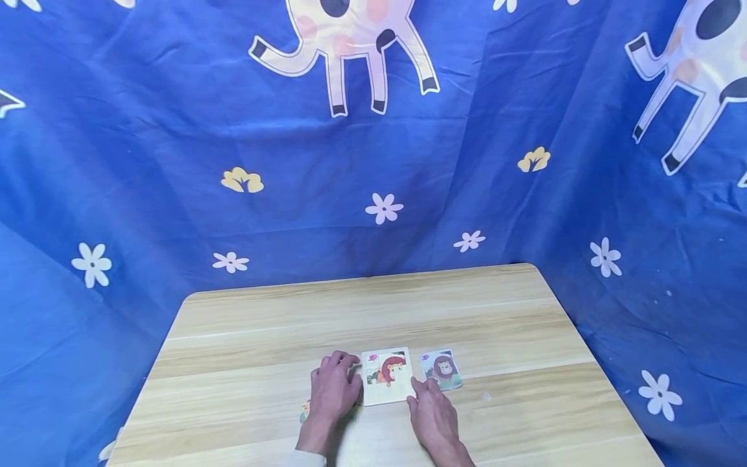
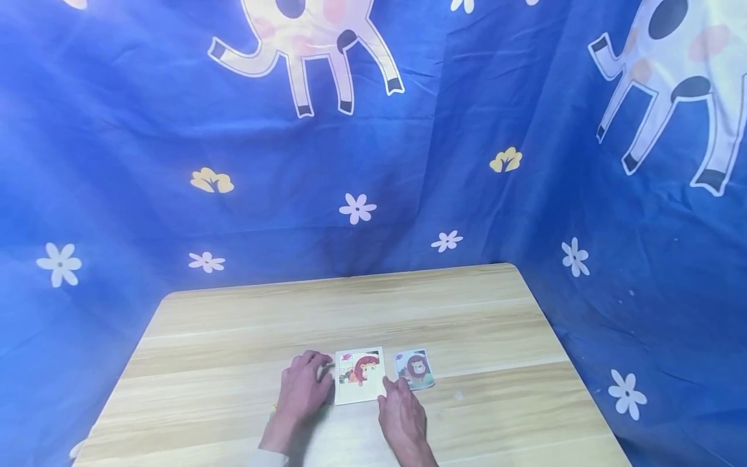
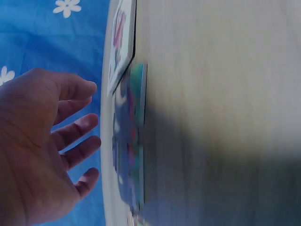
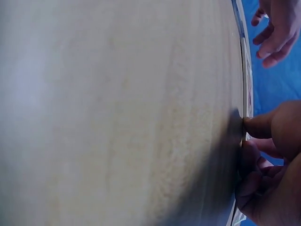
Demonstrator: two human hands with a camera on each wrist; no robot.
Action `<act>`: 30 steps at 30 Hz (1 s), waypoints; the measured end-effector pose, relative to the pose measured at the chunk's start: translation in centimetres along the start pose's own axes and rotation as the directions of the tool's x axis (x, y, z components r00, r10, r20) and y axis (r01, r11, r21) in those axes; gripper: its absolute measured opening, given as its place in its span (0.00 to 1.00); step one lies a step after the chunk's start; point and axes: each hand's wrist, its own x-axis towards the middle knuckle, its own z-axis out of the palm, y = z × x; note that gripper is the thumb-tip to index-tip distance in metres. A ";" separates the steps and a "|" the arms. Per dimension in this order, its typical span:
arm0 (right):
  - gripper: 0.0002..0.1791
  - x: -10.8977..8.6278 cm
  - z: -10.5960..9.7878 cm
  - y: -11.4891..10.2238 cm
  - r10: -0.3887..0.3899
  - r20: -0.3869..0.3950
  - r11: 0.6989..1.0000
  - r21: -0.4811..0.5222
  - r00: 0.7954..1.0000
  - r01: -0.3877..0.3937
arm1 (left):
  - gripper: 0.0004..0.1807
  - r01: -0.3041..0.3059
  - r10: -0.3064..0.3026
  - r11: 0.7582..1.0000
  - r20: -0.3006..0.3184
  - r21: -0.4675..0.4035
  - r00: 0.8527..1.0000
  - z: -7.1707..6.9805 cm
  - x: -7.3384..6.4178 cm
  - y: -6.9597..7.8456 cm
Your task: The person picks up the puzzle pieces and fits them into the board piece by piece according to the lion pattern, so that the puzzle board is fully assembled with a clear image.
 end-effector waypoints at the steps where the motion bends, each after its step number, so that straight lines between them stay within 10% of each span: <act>1: 0.23 0.0 0.0 0.0 -0.003 -0.002 1.000 0.000 1.000 0.003 | 0.14 0.007 -0.007 1.000 -0.002 -0.005 1.000 -0.2 0.0 -0.3; 13: 0.22 0.0 0.0 0.1 -0.026 -0.024 0.999 -0.020 0.999 0.026 | 0.22 0.070 -0.072 0.997 0.063 0.036 0.995 -1.8 0.4 -3.4; 30: 0.23 0.1 0.2 0.0 -0.059 -0.048 0.998 0.015 0.997 0.060 | 0.24 0.049 -0.053 0.997 0.080 0.053 0.995 -1.9 0.6 -4.1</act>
